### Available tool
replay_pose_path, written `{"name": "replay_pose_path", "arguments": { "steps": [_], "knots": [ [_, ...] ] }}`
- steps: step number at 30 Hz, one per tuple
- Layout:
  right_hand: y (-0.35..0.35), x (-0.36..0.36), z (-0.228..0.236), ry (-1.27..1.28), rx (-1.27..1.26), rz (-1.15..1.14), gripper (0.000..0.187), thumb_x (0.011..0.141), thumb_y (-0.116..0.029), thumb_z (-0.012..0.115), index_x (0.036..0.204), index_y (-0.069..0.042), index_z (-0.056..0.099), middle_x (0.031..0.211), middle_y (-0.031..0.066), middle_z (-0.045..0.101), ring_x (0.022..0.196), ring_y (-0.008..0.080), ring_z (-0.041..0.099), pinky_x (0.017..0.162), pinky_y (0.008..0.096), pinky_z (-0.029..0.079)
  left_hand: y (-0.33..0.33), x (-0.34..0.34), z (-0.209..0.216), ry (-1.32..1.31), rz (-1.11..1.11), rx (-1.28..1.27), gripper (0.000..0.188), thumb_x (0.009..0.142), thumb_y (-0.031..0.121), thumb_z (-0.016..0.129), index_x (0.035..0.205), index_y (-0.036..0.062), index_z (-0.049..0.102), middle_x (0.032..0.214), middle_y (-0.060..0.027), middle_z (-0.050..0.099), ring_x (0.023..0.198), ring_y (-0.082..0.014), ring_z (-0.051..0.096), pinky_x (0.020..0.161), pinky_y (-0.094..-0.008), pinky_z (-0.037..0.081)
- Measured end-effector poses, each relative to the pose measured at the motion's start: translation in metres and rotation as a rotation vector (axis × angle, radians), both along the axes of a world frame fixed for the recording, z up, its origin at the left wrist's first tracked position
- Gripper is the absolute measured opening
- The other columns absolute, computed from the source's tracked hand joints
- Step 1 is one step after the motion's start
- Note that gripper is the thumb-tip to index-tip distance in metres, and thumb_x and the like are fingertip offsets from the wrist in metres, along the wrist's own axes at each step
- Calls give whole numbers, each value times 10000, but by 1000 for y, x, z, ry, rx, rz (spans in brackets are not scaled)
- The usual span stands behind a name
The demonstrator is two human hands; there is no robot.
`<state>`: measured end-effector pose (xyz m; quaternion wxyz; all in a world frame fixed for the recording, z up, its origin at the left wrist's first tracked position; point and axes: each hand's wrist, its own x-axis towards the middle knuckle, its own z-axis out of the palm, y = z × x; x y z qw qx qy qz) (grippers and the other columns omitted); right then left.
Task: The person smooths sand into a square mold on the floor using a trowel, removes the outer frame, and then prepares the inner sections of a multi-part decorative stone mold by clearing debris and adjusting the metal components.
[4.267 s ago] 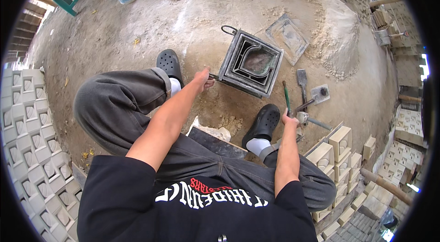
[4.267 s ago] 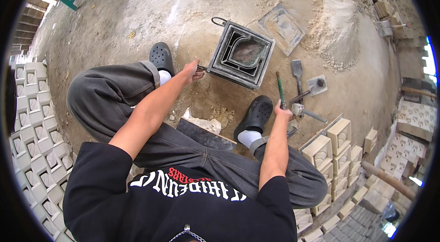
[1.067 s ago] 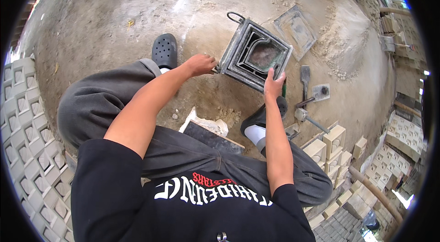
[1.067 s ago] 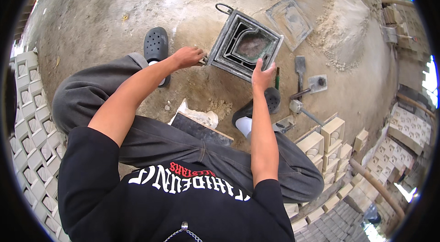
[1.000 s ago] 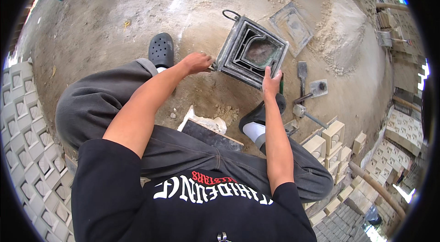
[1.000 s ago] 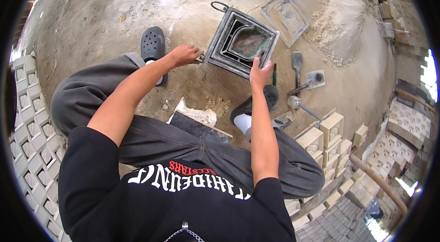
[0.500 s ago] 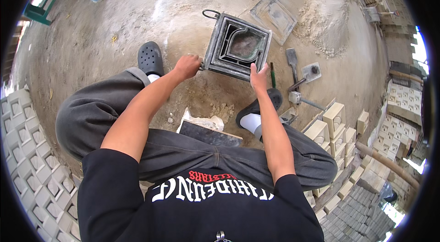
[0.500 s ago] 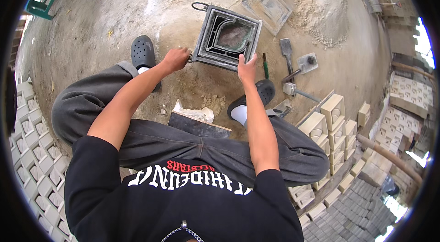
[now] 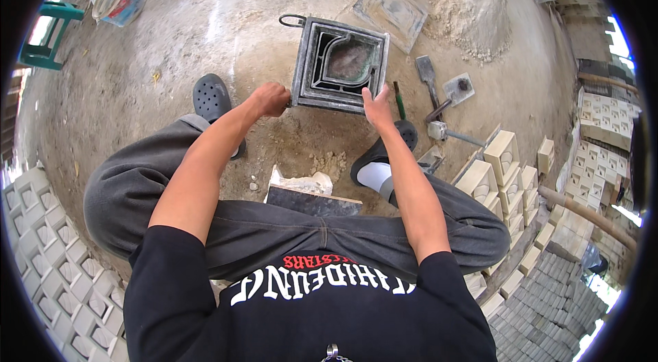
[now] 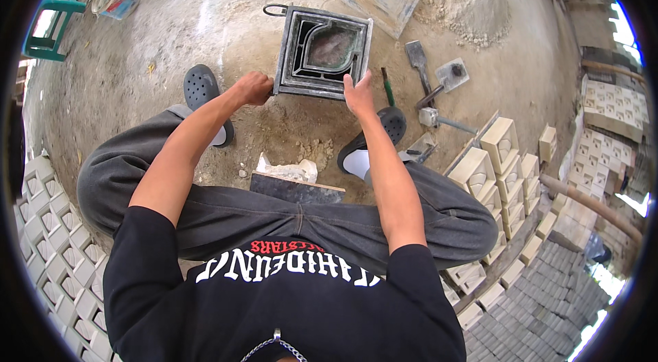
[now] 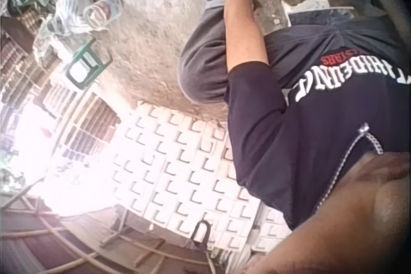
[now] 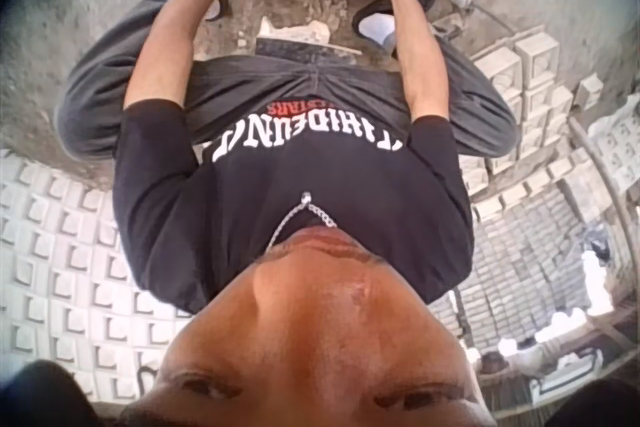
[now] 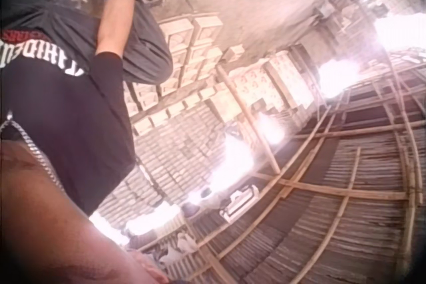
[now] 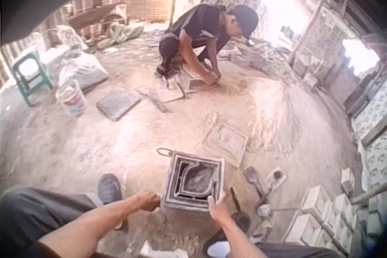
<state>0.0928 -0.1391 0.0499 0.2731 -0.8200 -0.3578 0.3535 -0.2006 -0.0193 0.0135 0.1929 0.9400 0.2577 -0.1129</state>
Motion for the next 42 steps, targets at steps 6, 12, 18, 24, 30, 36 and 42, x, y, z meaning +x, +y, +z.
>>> {"name": "replay_pose_path", "arguments": {
  "steps": [6,12,18,24,30,36,42],
  "knots": [
    [4,-1,1,-22,31,9,736,918,-355,569,1417,70,234,1326,337,456,1245,439,464,1048,430,357,25,9,18,241,-168,-166,356,788,391,643,883,50,680,800,-188,677,796,-378,661,727,-456,537],
    [-3,-3,-8,23,130,-1,701,923,-325,564,1410,66,245,1314,338,460,1227,439,475,1033,446,366,121,9,41,-114,-60,122,360,792,319,653,1023,55,574,930,-128,616,862,-288,615,780,-435,508],
    [3,-16,7,-131,120,20,673,928,-274,537,1386,120,241,1280,371,460,1187,475,486,1014,455,382,149,63,5,-125,203,343,526,730,39,597,1236,18,454,1094,-151,539,1065,-319,538,896,-419,481],
    [8,-23,13,-216,90,1,642,906,-256,537,1382,86,277,1258,350,481,1116,484,520,944,483,426,184,78,-25,-165,285,310,185,802,161,586,938,37,575,816,-182,650,739,-366,661,596,-463,528],
    [7,-17,10,-251,5,-60,644,905,-287,525,1379,78,287,1249,341,492,1099,485,528,928,494,434,206,96,-2,-29,105,64,196,789,248,616,803,52,613,761,-218,659,743,-405,653,648,-489,524],
    [5,-23,9,-271,-2,-28,670,916,-306,525,1401,78,269,1294,338,472,1136,481,518,955,482,422,232,100,10,299,-36,-255,248,782,291,623,845,54,660,820,-197,676,826,-389,656,733,-462,523],
    [3,-3,21,-275,-9,62,712,909,-353,572,1405,71,286,1266,318,483,1148,450,513,955,476,422,212,69,20,246,17,55,364,768,172,648,1108,69,569,1004,-135,663,986,-342,629,789,-472,522]
  ]
}}
